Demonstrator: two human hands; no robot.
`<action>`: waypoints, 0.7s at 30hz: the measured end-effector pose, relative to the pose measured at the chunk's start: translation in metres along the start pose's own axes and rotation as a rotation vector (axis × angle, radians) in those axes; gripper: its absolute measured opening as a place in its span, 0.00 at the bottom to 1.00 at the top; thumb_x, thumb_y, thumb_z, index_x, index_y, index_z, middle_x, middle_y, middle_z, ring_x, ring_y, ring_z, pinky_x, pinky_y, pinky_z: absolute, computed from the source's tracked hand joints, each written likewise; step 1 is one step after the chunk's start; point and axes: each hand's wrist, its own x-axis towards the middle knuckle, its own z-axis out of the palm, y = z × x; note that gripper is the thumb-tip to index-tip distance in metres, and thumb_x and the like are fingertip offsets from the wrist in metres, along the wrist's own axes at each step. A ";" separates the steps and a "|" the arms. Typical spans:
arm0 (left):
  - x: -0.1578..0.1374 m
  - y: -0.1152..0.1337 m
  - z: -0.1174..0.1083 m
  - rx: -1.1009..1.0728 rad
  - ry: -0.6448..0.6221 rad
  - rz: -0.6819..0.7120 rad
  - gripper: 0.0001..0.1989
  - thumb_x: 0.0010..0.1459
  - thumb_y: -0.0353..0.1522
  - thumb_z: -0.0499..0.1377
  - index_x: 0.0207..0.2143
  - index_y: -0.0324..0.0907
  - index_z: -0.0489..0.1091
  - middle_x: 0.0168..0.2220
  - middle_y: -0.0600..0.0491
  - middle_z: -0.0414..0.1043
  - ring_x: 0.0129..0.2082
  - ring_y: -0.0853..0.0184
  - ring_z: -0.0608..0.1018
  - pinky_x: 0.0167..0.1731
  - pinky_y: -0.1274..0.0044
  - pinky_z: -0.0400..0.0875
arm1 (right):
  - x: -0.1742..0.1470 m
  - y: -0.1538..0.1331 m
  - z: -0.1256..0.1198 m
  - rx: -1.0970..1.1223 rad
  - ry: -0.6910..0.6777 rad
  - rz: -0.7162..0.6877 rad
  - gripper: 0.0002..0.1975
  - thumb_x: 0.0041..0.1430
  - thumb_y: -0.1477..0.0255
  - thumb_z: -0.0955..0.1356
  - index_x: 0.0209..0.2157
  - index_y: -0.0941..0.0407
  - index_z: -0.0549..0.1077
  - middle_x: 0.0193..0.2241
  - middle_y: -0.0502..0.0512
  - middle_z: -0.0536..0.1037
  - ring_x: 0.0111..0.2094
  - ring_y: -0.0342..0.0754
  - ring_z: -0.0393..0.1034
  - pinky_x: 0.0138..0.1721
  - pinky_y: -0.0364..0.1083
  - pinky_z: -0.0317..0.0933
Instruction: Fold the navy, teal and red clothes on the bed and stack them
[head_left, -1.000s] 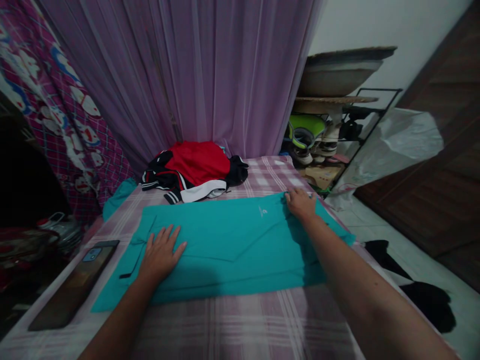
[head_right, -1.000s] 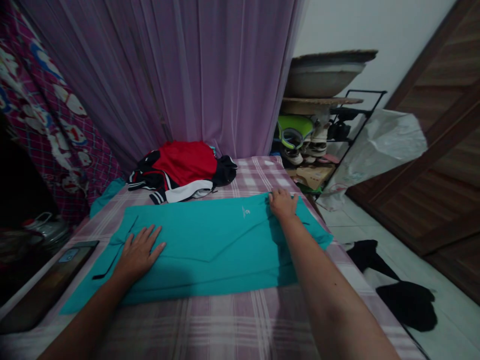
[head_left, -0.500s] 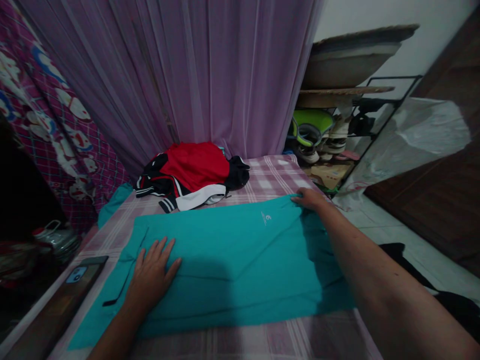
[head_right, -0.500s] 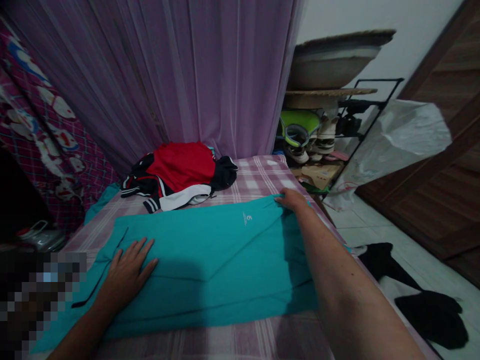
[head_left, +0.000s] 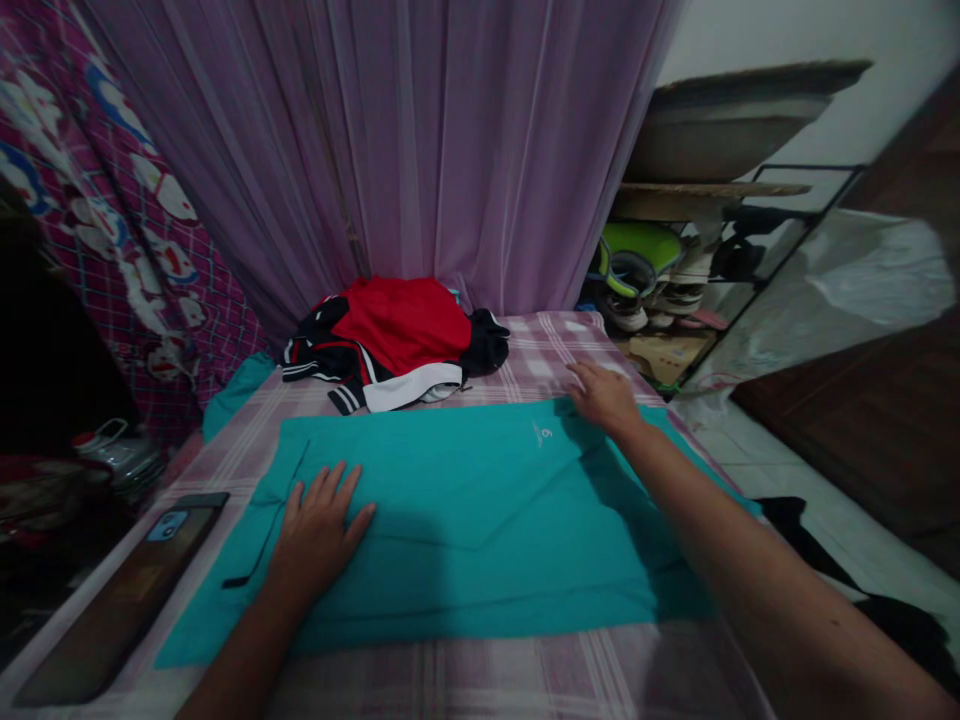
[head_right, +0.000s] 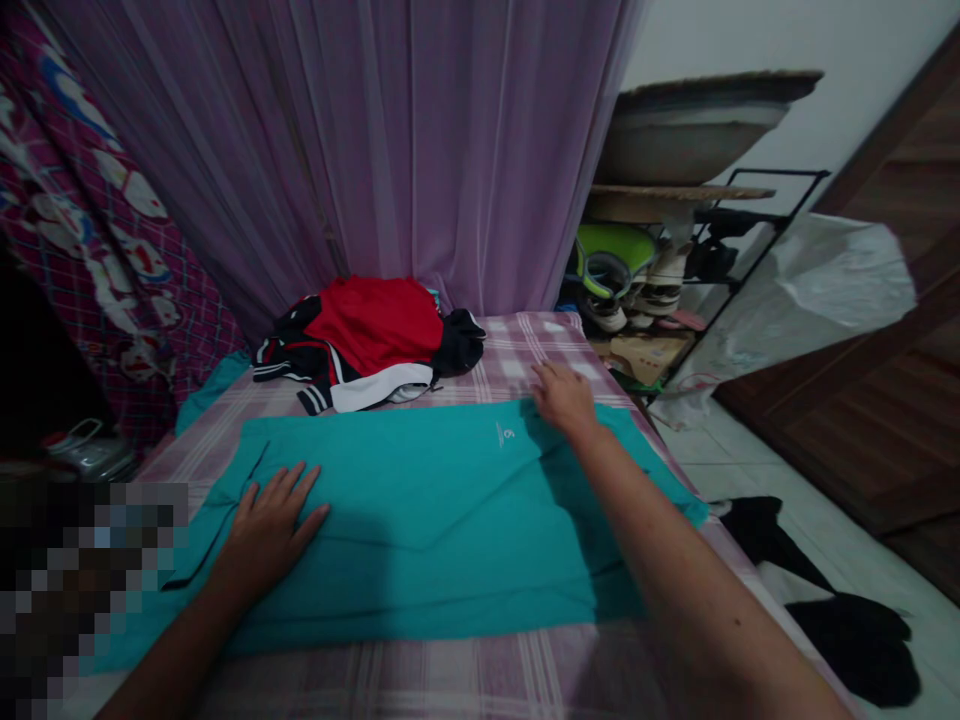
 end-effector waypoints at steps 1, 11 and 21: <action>0.000 0.000 0.001 -0.003 0.003 0.000 0.32 0.64 0.49 0.46 0.64 0.42 0.61 0.63 0.40 0.64 0.63 0.47 0.65 0.60 0.50 0.56 | -0.005 -0.013 0.002 0.035 -0.026 -0.060 0.26 0.67 0.64 0.57 0.63 0.57 0.64 0.64 0.65 0.64 0.62 0.59 0.59 0.60 0.60 0.54; 0.002 0.011 -0.007 -0.028 0.033 -0.039 0.31 0.63 0.46 0.47 0.61 0.39 0.65 0.62 0.38 0.65 0.62 0.46 0.66 0.60 0.49 0.57 | -0.030 -0.058 0.020 0.058 -0.359 -0.098 0.30 0.69 0.55 0.52 0.66 0.51 0.59 0.68 0.62 0.56 0.68 0.59 0.49 0.63 0.67 0.42; 0.003 0.003 0.000 -0.056 0.025 -0.010 0.32 0.63 0.48 0.47 0.63 0.40 0.64 0.63 0.39 0.64 0.63 0.46 0.65 0.60 0.50 0.57 | -0.036 0.003 0.026 -0.172 -0.309 0.293 0.34 0.67 0.50 0.52 0.67 0.54 0.57 0.65 0.70 0.59 0.65 0.65 0.51 0.60 0.68 0.45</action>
